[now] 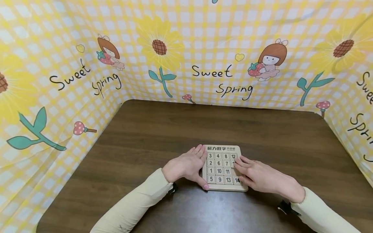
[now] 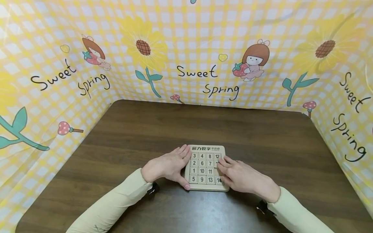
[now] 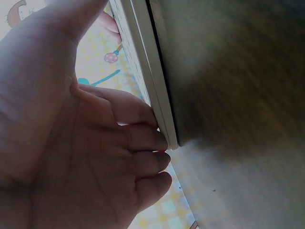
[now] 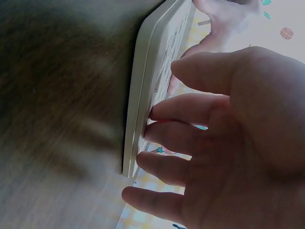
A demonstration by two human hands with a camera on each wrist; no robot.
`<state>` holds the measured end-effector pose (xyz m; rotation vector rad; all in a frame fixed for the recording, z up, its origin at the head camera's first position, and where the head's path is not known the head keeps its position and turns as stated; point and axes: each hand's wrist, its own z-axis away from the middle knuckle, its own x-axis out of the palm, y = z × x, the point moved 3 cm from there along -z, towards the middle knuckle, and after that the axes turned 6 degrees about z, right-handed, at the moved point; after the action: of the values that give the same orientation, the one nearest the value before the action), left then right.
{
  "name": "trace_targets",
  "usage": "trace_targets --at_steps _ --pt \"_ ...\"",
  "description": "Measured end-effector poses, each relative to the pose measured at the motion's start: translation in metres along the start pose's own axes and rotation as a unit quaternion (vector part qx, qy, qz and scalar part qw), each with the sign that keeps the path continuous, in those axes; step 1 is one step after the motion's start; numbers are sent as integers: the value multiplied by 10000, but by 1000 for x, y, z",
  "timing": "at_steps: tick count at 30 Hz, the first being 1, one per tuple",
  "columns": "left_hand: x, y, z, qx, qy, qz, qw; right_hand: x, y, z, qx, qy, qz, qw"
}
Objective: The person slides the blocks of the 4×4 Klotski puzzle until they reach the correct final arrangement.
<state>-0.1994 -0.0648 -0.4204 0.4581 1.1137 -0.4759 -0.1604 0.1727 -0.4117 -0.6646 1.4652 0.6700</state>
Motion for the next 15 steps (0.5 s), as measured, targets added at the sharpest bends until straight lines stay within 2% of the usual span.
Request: trace_targets --at_steps 7,15 --pt "-2 1 0 -8 -15 24 10000 0 -3 2 -17 102 102 9999" --pt "0 0 1 -63 -97 142 9998 5 -18 12 -56 429 625 9971"
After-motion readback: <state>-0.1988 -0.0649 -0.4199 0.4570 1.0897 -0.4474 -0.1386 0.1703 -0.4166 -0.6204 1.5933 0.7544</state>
